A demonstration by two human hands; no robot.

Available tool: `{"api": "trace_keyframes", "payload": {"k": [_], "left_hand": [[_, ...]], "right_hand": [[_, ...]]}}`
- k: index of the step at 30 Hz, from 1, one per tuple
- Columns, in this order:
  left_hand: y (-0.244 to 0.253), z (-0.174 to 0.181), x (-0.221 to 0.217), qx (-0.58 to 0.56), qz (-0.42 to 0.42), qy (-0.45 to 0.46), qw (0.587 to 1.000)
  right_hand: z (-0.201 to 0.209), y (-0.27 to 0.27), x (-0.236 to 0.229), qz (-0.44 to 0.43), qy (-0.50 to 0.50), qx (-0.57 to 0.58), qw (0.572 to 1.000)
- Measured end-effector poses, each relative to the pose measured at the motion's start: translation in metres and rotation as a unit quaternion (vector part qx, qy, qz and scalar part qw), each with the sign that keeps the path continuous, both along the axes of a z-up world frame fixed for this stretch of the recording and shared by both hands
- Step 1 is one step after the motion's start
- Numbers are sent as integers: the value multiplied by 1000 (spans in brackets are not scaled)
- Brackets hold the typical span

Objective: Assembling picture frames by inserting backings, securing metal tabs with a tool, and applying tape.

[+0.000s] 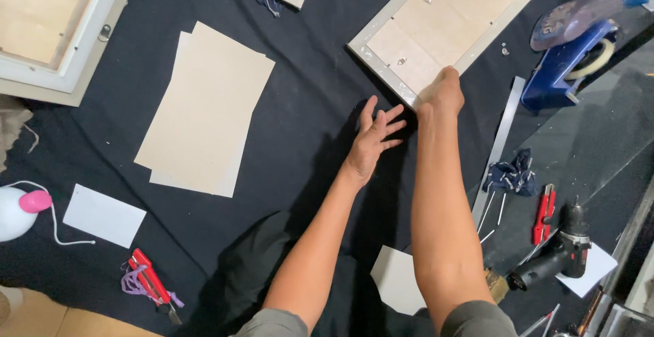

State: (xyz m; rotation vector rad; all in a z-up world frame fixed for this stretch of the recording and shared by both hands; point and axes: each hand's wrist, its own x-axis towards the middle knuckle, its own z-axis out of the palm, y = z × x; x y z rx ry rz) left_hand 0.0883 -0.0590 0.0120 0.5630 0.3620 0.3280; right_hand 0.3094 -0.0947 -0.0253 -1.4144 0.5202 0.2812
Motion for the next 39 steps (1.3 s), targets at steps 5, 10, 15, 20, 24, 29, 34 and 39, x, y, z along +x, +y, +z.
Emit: {"api": "trace_keyframes", "payload": {"k": [5,10,15,20,24,29,34,39], "left_hand": [[3,-8,4,-40,73,54,995],[8,-11,4,-91,145,106,980],[17,2,0,-99,222,138,960],[25,18,-4,-116,287,158,938],[25,17,-5,-116,296,168,933],[26,21,-6,-115,298,168,933],[26,23,-5,-121,294,164,934],[25,25,-5,-121,300,159,933]], "right_hand": [[25,3,-16,-82,-42,-44,995],[20,-20,-21,-53,-45,-72,995],[18,-19,-46,-22,-43,-72,996],[31,3,-71,1,-66,-73,995],[24,26,-69,25,-90,-119,988],[39,49,-74,38,-80,-147,985],[22,41,-63,36,-48,-115,992],[29,41,-63,39,-25,-118,992]]}}
